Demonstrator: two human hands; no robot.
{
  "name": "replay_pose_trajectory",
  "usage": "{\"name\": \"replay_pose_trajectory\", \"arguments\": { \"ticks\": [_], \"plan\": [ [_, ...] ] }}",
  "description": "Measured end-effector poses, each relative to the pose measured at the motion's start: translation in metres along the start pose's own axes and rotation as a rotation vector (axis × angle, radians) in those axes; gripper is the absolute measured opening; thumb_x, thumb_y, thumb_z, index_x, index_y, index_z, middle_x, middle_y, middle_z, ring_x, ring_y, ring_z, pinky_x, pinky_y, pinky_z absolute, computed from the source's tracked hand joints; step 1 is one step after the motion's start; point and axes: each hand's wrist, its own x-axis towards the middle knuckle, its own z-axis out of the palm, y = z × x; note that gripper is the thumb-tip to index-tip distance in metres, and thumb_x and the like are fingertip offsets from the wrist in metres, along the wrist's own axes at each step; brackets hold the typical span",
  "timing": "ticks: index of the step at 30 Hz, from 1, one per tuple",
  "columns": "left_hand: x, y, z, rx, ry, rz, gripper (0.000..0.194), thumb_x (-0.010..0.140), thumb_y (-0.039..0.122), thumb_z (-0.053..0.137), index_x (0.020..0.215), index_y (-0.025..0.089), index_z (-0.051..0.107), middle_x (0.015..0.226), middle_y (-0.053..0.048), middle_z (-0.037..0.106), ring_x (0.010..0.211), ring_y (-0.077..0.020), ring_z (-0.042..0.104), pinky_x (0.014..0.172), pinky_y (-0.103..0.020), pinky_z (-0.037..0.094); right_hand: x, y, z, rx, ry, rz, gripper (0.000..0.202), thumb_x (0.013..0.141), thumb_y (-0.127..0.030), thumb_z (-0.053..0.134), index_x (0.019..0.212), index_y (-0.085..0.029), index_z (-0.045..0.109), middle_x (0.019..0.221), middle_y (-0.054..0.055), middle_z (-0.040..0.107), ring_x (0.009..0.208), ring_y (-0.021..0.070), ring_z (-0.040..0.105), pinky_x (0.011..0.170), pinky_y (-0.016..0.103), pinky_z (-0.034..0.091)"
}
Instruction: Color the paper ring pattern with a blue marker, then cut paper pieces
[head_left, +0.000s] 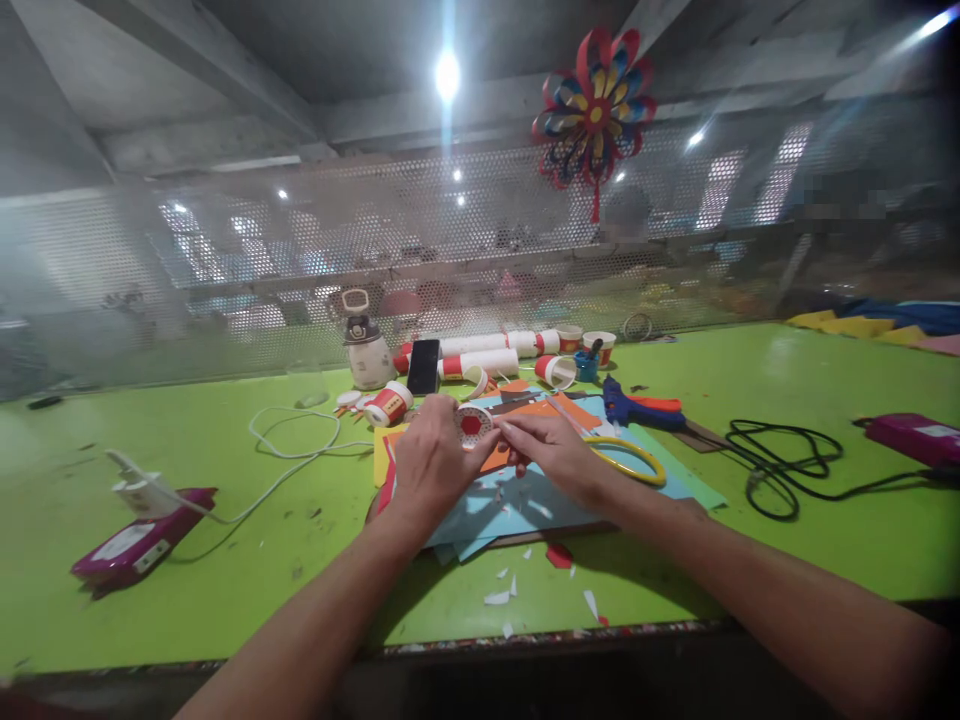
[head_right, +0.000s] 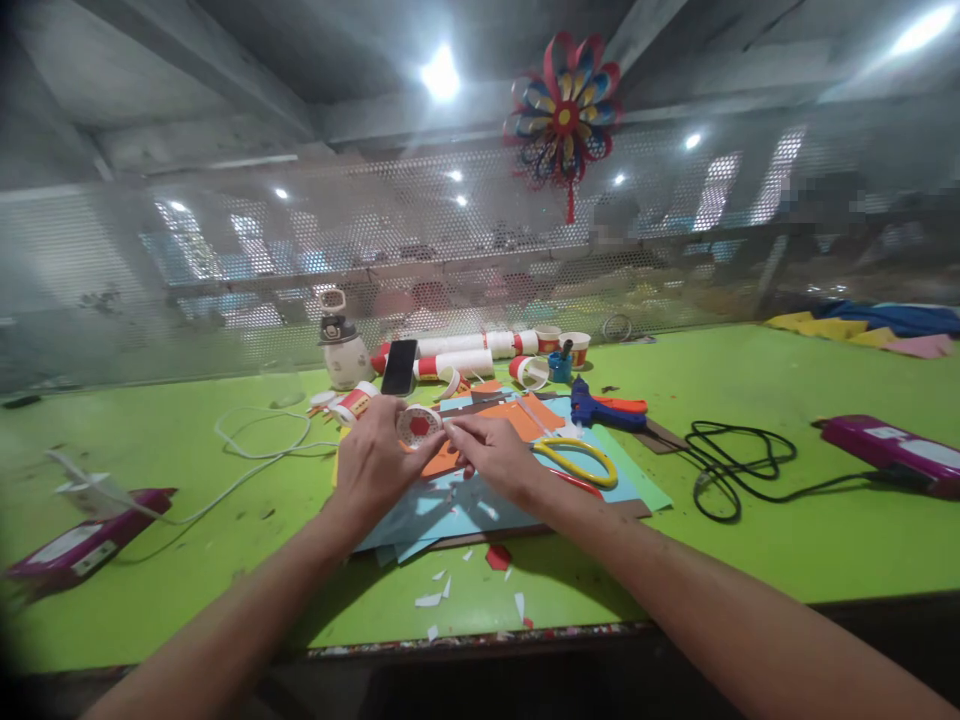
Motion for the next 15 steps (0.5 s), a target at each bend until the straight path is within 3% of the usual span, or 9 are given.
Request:
{"name": "replay_pose_trajectory", "arguments": {
  "ticks": [9, 15],
  "plan": [
    [-0.0019, 0.0024, 0.0043, 0.008, -0.021, -0.037, 0.032, 0.079, 0.039, 0.07, 0.088, 0.023, 0.045, 0.079, -0.004, 0.058, 0.073, -0.0259, 0.061, 0.06, -0.032, 0.043, -0.0005, 0.0049, 0.0045, -0.13, 0.055, -0.036, 0.038, 0.083, -0.039, 0.062, 0.105, -0.011, 0.072, 0.079, 0.007, 0.069, 0.061, 0.0142, 0.058, 0.057, 0.03, 0.054],
    [-0.0033, 0.0024, 0.0073, -0.055, -0.019, -0.051, 0.034, 0.079, 0.039, 0.071, 0.091, 0.023, 0.043, 0.08, -0.002, 0.057, 0.072, -0.0248, 0.062, 0.06, -0.032, 0.045, 0.0006, 0.0083, 0.0072, -0.166, 0.103, -0.042, 0.037, 0.085, -0.041, 0.058, 0.102, -0.011, 0.072, 0.079, 0.007, 0.071, 0.058, 0.0138, 0.058, 0.058, 0.03, 0.052]
  ]
}}
